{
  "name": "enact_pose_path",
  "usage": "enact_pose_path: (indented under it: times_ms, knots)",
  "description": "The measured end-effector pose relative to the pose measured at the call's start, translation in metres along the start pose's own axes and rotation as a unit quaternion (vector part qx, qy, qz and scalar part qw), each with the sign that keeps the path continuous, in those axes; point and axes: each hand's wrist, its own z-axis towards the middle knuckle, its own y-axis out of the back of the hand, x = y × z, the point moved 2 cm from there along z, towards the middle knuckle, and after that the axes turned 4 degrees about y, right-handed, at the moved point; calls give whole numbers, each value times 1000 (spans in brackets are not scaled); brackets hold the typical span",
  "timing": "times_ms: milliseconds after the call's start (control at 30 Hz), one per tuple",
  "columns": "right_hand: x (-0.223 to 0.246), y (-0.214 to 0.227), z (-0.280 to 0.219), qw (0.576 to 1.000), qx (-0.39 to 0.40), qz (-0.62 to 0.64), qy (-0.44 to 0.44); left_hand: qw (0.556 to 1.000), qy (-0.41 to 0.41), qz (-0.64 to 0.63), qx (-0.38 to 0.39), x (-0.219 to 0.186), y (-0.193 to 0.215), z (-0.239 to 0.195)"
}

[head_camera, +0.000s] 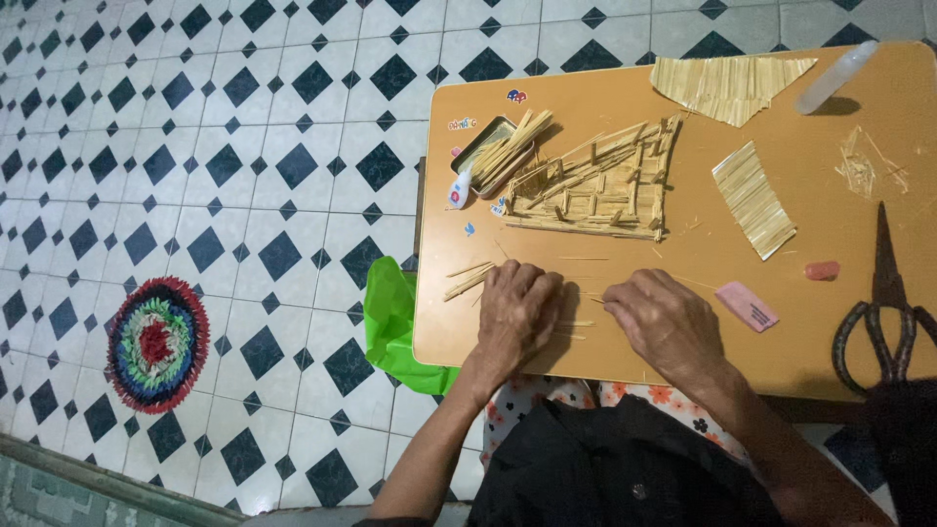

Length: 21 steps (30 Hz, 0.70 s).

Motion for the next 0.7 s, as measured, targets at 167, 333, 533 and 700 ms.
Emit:
enact_pose_path:
  times_ms: [167, 333, 533, 700]
  knots:
    - [14, 13, -2, 1000, -2, 27, 13, 999, -25, -31, 8, -25, -9, -16]
    - [19, 16, -2, 998, -4, 47, 40, 996, -15, -71, -55, -42, 3, -15]
    - [20, 19, -2, 997, -7, 40, 64, 996, -15, -80, -22, -42, 3, -20]
    - [14, 18, -6, 998, -11, 38, 51, 998, -9, -54, -11, -47, 13, -15]
